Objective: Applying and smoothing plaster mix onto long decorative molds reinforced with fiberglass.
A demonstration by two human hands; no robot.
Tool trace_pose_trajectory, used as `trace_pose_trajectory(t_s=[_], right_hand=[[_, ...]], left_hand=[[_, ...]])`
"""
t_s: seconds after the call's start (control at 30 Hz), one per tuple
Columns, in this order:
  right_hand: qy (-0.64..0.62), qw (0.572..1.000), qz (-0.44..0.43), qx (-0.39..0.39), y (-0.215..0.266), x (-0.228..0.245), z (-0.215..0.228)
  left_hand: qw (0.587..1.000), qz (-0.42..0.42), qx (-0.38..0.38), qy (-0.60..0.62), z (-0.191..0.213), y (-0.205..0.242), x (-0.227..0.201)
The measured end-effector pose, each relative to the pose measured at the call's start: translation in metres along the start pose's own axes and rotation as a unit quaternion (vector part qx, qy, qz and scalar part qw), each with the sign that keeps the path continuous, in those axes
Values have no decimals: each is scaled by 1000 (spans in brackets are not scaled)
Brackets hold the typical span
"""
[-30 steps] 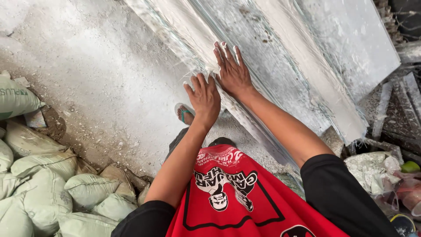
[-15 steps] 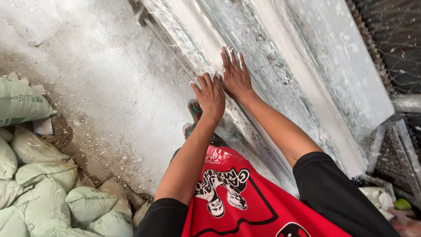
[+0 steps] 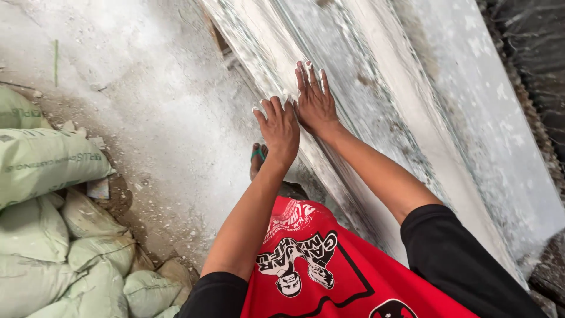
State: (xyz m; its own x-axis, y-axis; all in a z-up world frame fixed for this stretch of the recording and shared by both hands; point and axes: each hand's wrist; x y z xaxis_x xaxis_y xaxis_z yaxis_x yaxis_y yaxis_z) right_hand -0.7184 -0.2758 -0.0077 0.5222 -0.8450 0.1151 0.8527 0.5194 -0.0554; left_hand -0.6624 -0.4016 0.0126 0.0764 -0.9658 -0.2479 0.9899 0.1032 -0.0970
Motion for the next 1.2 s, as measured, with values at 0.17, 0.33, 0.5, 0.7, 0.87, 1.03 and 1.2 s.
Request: trace_pose_trajectory(t_s=[0.17,0.33,0.5,0.7,0.87,1.03,1.2], right_hand=[[11,1000,18,8,-69,-6,-1],[15,1000,27,0,-115,-4,0],[17,1000,13,-6,-146,-4,-2],[49,998,-15,30,-198,7,7],[72,997,-9,32,-240,9,11],[82,996,-13,32,-274,10,6],[77,996,-30,34,-316,9,5]], left_hand=[[999,11,38,-10,4,-65,29],[1000,0,5,20,9,-105,50],[997,-35,66,16,18,-142,69],[995,-67,63,28,10,-189,101],[993,-89,80,-7,18,-232,118],[989,-79,126,10,26,-265,137],[994,-77,73,-3,17,-303,157]])
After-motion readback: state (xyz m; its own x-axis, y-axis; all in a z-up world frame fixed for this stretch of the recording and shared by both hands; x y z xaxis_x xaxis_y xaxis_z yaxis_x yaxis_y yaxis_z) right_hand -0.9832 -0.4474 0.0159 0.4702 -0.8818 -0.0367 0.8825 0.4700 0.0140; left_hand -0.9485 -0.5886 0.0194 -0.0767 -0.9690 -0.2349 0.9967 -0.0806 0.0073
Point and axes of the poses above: each hand's wrist, its own y-axis away from the middle knuckle, its own z-axis out of the back of the hand, x = y × z, and after that the axes turned 7 degrees about z, right-handed
